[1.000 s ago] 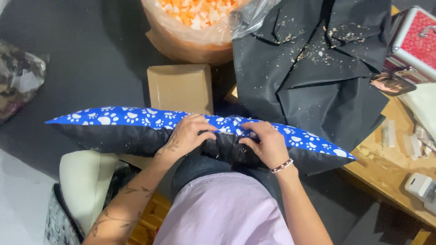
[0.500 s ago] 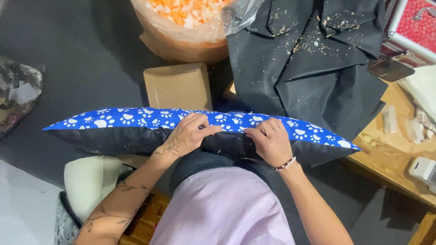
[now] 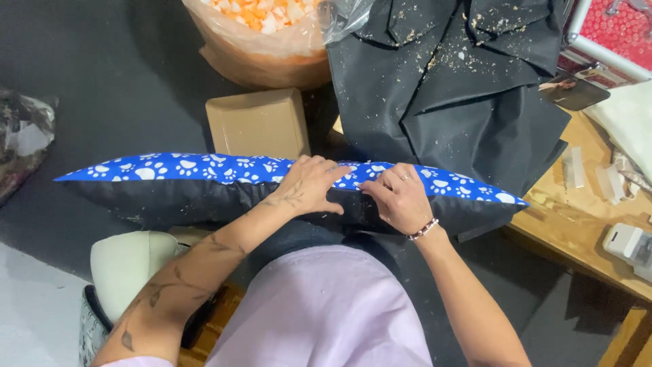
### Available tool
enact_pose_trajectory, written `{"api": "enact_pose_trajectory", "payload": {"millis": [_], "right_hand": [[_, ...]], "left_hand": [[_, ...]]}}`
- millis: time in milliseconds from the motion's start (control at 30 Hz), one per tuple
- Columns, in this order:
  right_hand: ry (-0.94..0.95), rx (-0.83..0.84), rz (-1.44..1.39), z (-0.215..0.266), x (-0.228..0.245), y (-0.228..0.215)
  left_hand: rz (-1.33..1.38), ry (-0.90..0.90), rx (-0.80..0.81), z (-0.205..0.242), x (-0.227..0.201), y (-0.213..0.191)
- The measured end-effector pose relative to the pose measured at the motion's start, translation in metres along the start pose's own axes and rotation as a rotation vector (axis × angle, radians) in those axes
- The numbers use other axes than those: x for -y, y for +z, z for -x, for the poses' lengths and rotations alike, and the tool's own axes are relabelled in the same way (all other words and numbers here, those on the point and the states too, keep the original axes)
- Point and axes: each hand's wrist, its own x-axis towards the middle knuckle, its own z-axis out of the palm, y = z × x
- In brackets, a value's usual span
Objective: Stuffing a blue patterned cushion cover with shredded foam pieces from a large bag and closing the opening.
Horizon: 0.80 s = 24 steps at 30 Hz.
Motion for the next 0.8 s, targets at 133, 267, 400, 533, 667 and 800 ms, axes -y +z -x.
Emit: {"api": "enact_pose_trajectory", "payload": {"millis": [133, 267, 400, 533, 667, 800], "right_hand": [[0.016, -0.027, -0.062, -0.001, 0.000, 0.002], [0.106, 0.045, -0.152, -0.003, 0.003, -0.007], [0.272, 0.029, -0.225, 0.004, 0.001, -0.025], [0.426, 0.002, -0.219, 0.021, -0.011, -0.034], [0.447, -0.013, -0.233, 0.020, -0.008, -0.034], [0.468, -0.019, -0.249, 0.015, -0.010, -0.035]], "left_hand": [[-0.022, 0.040, 0.071, -0.010, 0.017, 0.021], [-0.007, 0.018, 0.100, -0.006, 0.016, 0.018], [0.113, 0.025, -0.027, -0.005, -0.003, -0.013], [0.278, 0.004, -0.147, -0.010, -0.013, -0.009], [0.257, -0.074, -0.057, -0.012, -0.014, -0.016], [0.378, -0.172, 0.056, -0.020, 0.002, -0.012]]}}
